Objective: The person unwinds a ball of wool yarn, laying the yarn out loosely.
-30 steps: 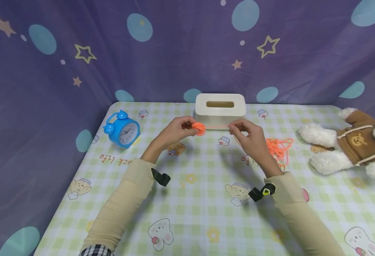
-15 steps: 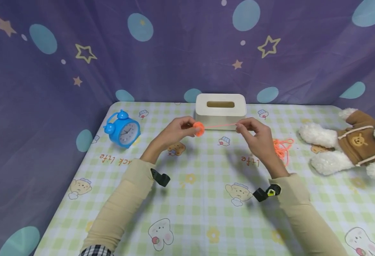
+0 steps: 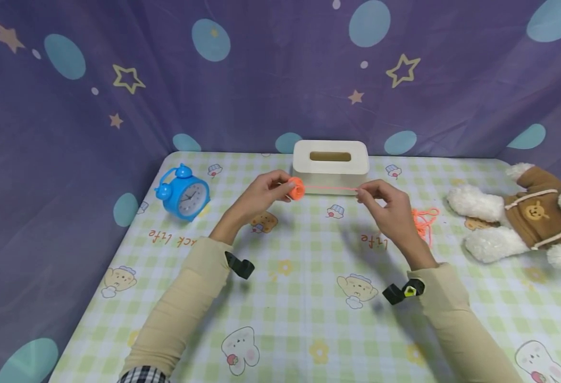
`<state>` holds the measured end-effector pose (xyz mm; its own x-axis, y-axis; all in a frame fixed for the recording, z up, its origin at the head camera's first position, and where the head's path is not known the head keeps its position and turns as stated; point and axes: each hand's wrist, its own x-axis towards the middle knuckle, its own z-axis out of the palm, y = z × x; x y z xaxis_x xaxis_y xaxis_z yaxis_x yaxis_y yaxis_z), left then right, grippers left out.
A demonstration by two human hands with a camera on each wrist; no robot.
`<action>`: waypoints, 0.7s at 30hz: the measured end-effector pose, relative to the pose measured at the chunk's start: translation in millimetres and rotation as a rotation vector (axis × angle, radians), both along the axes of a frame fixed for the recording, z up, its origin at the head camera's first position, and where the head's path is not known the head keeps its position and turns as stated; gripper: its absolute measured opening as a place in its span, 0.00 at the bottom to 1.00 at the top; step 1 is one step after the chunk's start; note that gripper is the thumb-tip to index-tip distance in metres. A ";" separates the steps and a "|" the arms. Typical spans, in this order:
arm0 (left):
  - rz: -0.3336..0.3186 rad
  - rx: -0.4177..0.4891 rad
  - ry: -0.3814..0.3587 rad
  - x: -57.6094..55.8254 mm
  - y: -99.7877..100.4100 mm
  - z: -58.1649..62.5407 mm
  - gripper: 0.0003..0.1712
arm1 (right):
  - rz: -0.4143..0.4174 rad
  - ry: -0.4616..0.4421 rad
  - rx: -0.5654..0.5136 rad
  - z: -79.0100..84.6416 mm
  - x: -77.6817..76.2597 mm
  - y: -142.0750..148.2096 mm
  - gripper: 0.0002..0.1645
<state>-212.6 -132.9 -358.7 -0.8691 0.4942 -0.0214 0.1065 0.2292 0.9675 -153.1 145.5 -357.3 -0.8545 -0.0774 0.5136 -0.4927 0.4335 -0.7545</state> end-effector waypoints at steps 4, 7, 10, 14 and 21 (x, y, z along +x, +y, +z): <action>0.001 0.007 0.006 0.1 -0.9 -0.1 0.15 | -0.017 -0.006 -0.005 -2.2 0.2 4.5 0.03; 0.004 0.014 0.007 -0.4 -1.9 -0.2 0.15 | -0.031 -0.010 -0.013 -8.1 -2.7 10.6 0.04; 0.011 0.018 0.006 -0.8 -2.4 0.0 0.15 | -0.048 -0.024 -0.019 -18.4 -8.5 19.9 0.04; 0.019 0.006 0.011 -1.0 -2.3 0.3 0.15 | -0.078 -0.034 -0.021 -29.0 -14.0 33.2 0.05; 0.015 0.009 0.011 -2.6 -3.5 -0.6 0.14 | -0.165 -0.072 -0.019 -27.7 -11.1 51.1 0.08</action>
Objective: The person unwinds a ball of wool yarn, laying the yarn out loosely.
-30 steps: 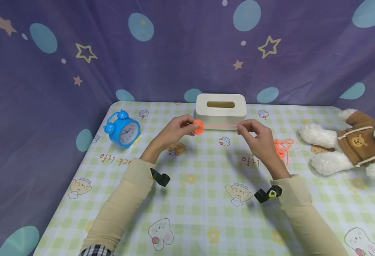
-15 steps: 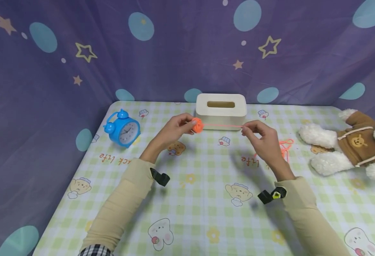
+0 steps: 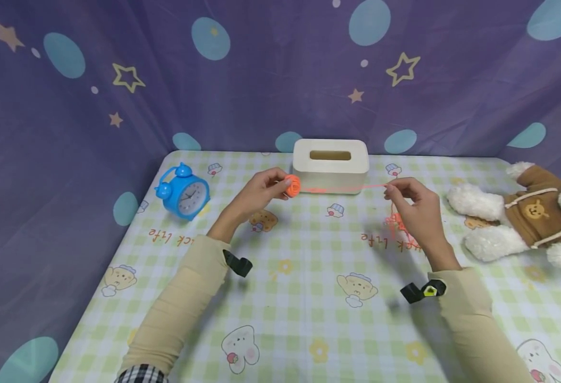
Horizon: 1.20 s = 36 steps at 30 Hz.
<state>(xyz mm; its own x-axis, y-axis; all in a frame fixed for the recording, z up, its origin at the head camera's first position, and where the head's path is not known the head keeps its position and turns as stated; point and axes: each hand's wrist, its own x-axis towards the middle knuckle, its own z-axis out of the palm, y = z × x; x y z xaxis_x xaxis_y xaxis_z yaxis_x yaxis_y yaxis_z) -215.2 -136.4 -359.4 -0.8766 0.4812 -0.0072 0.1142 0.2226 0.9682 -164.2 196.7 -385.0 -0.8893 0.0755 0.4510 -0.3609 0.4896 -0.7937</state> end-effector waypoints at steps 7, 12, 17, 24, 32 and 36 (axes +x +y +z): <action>-0.004 0.003 0.008 0.4 -2.3 0.9 0.13 | -0.073 -0.032 -0.029 13.6 11.1 13.2 0.10; 0.007 0.001 0.008 1.0 -3.9 1.7 0.13 | -0.155 -0.041 -0.030 -7.0 -0.4 40.4 0.10; 0.015 -0.010 0.013 1.2 -4.1 2.3 0.12 | -0.244 -0.071 -0.003 -14.4 0.1 56.8 0.13; 0.025 -0.017 0.031 2.4 -4.7 5.2 0.13 | -0.348 -0.104 0.012 -19.8 1.8 73.3 0.14; 0.031 -0.023 0.025 1.7 -4.6 6.1 0.13 | -0.399 -0.205 0.076 -23.5 2.5 83.2 0.17; 0.028 -0.019 0.010 1.5 -3.6 6.1 0.12 | -0.356 -0.289 0.183 -25.4 3.6 85.1 0.19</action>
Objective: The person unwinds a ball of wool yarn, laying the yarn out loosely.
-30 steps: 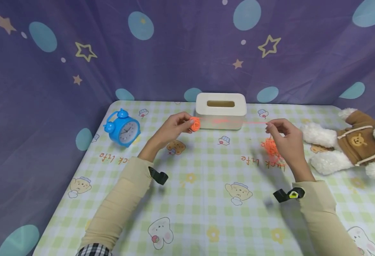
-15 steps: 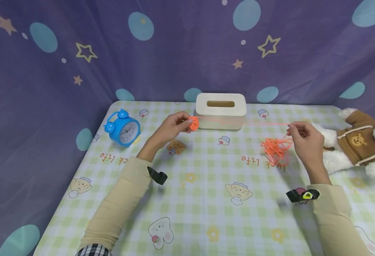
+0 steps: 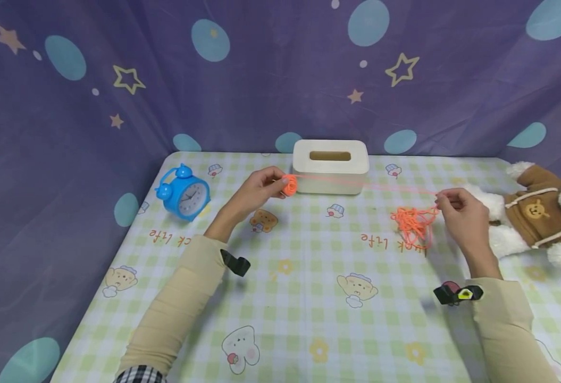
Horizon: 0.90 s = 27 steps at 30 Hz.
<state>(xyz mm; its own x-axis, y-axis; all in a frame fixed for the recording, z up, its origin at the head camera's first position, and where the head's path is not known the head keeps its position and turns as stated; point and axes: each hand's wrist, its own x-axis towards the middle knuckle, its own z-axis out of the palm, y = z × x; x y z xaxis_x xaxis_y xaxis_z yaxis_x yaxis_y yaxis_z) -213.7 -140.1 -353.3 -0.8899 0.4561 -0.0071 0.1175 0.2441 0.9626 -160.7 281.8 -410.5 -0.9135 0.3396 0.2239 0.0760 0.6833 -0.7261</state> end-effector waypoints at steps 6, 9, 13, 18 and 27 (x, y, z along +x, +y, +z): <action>-0.022 -0.007 -0.026 -0.8 2.3 -1.5 0.13 | 0.125 -0.072 0.092 -6.6 1.3 -3.7 0.21; -0.041 -0.022 -0.038 -0.5 3.6 -2.6 0.13 | 0.182 -0.129 0.087 -9.8 1.4 -7.7 0.23; -0.073 -0.041 -0.037 0.4 5.9 -3.4 0.12 | 0.248 -0.153 0.081 -12.5 0.1 -13.5 0.22; -0.093 -0.062 -0.035 1.8 7.7 -2.9 0.12 | 0.289 -0.110 0.090 -15.0 -3.3 -19.3 0.17; -0.101 -0.085 -0.045 0.8 9.0 -3.8 0.11 | 0.277 -0.119 0.079 -13.6 -6.9 -24.8 0.15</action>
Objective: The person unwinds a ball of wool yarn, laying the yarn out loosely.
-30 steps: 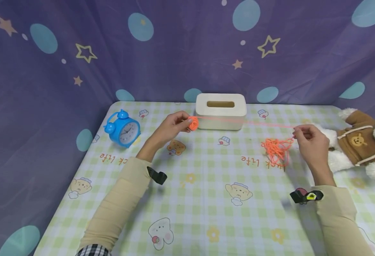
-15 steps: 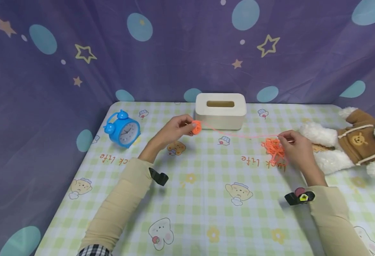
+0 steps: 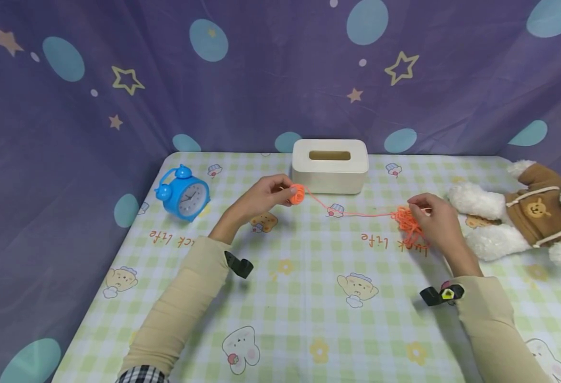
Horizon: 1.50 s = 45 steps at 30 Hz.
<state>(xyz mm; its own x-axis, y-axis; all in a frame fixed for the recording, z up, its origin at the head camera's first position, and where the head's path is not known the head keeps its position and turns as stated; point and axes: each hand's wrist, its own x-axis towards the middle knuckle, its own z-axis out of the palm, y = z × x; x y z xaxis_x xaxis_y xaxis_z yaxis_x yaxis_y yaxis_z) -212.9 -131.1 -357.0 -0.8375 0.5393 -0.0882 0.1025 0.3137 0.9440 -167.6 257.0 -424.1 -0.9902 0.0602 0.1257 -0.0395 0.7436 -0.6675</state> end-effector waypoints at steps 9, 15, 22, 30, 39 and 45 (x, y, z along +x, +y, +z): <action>-0.002 0.001 0.004 0.4 0.4 -0.9 0.10 | 0.057 0.167 -0.078 11.1 -8.1 -28.2 0.13; -0.007 0.012 -0.001 0.1 2.0 -2.3 0.10 | 0.152 0.260 -0.147 14.5 -15.0 -59.6 0.10; -0.009 0.014 -0.006 0.6 4.0 -1.3 0.10 | 0.298 0.268 -0.199 15.7 -20.7 -98.6 0.11; -0.025 0.024 -0.016 0.2 4.9 -1.4 0.11 | 0.442 0.215 -0.258 15.8 -23.1 -134.1 0.15; -0.053 0.130 -0.131 2.4 5.9 -0.7 0.11 | 0.475 0.192 -0.311 16.0 -20.9 -151.9 0.09; -0.047 0.141 -0.150 3.6 5.4 0.4 0.10 | 0.460 0.165 -0.339 18.1 -18.7 -153.9 0.07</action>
